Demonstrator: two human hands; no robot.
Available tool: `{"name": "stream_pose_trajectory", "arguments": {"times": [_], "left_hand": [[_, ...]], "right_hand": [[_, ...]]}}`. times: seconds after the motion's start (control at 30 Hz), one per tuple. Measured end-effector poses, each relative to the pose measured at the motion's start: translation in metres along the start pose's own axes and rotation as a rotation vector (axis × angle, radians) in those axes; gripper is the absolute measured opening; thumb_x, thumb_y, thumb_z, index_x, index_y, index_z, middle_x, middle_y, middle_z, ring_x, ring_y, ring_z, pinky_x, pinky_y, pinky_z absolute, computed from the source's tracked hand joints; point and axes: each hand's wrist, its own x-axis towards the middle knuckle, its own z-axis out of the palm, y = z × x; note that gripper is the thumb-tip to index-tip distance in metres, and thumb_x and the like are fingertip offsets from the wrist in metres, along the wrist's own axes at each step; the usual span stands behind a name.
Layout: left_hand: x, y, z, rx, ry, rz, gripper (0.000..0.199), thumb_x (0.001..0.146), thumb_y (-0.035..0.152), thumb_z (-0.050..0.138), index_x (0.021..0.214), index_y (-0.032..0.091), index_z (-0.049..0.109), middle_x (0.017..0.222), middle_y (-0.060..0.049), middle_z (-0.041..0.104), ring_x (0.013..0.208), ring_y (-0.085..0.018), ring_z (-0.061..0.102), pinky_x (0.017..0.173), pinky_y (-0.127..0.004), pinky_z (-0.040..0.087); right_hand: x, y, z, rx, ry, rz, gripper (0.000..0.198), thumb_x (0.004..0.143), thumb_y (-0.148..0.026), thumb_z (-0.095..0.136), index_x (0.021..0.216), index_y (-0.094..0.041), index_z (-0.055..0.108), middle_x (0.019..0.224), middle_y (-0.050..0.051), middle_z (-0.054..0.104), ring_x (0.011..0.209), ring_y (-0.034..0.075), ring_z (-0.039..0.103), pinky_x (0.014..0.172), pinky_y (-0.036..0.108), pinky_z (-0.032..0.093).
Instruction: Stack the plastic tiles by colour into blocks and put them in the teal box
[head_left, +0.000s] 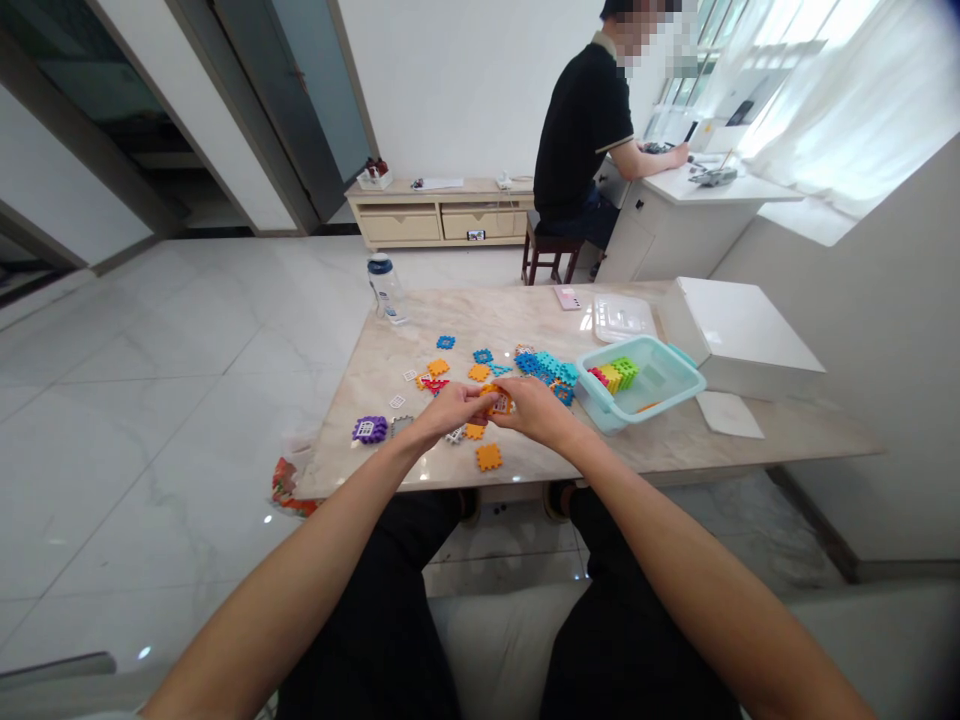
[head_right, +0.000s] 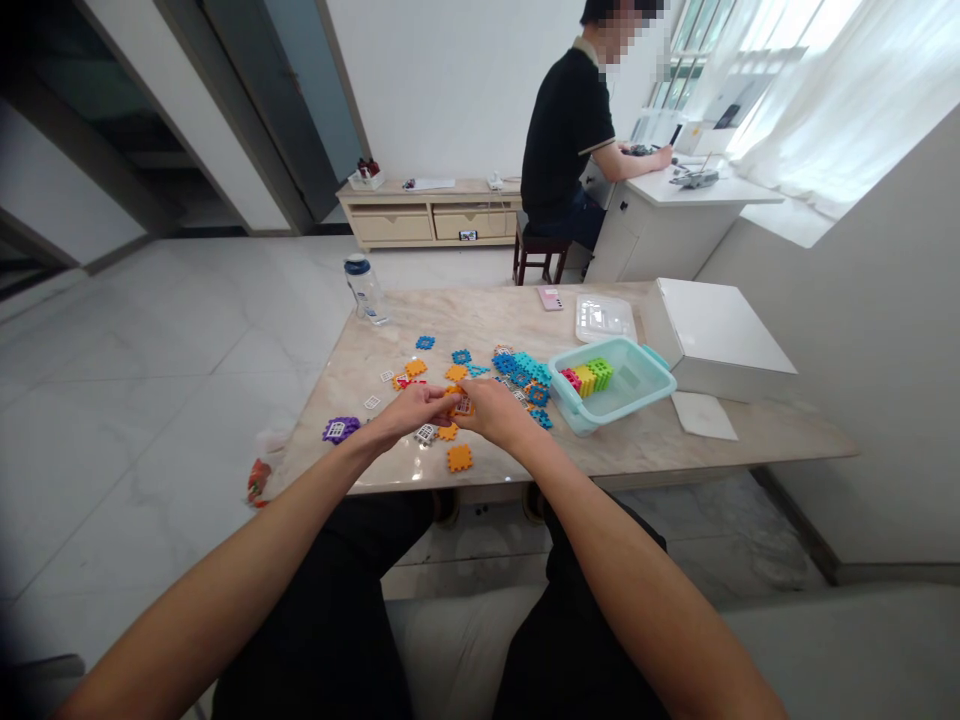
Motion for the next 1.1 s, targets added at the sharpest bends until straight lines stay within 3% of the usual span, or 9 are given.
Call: {"name": "stream_pose_trajectory", "arguments": {"times": [0.2, 0.4, 0.7, 0.87, 1.1], "left_hand": [[0.002, 0.003, -0.006, -0.229, -0.009, -0.004, 0.053, 0.081, 0.063, 0.090, 0.100, 0.014, 0.081, 0.102, -0.010, 0.081, 0.095, -0.021, 0.077, 0.100, -0.037, 0.060], [0.004, -0.002, -0.013, -0.536, -0.158, -0.007, 0.037, 0.090, 0.047, 0.088, 0.108, 0.015, 0.080, 0.108, -0.013, 0.083, 0.102, -0.025, 0.080, 0.110, -0.044, 0.058], [-0.003, 0.000, -0.011, -0.542, -0.243, 0.007, 0.040, 0.089, 0.045, 0.087, 0.111, 0.013, 0.079, 0.116, -0.016, 0.083, 0.113, -0.029, 0.079, 0.113, -0.046, 0.056], [-0.003, 0.004, -0.009, -0.500, -0.204, 0.019, 0.040, 0.087, 0.044, 0.089, 0.109, 0.012, 0.080, 0.114, -0.016, 0.083, 0.110, -0.026, 0.079, 0.109, -0.040, 0.057], [-0.003, 0.007, -0.004, -0.484, -0.130, 0.027, 0.046, 0.081, 0.049, 0.094, 0.107, 0.014, 0.080, 0.107, -0.011, 0.082, 0.101, -0.023, 0.077, 0.097, -0.035, 0.059]], "right_hand": [[0.000, 0.000, -0.008, 0.085, 0.126, 0.005, 0.032, 0.086, -0.020, 0.083, 0.117, -0.017, 0.078, 0.104, 0.009, 0.083, 0.090, 0.024, 0.075, 0.083, 0.032, 0.052], [-0.002, 0.003, -0.009, 0.218, 0.238, -0.037, 0.055, 0.081, -0.021, 0.084, 0.136, -0.021, 0.076, 0.127, 0.010, 0.082, 0.113, 0.029, 0.078, 0.103, 0.040, 0.058], [-0.007, 0.003, -0.012, 0.262, 0.222, -0.132, 0.058, 0.082, -0.024, 0.087, 0.139, -0.020, 0.074, 0.133, 0.011, 0.080, 0.120, 0.029, 0.077, 0.107, 0.040, 0.058], [-0.005, 0.003, -0.010, 0.285, 0.241, -0.146, 0.061, 0.082, -0.018, 0.085, 0.141, -0.022, 0.071, 0.135, 0.011, 0.078, 0.120, 0.028, 0.076, 0.107, 0.041, 0.057], [-0.003, 0.000, -0.011, 0.283, 0.250, -0.176, 0.058, 0.088, -0.031, 0.089, 0.142, -0.021, 0.070, 0.134, 0.013, 0.078, 0.119, 0.028, 0.076, 0.105, 0.039, 0.058]]}}
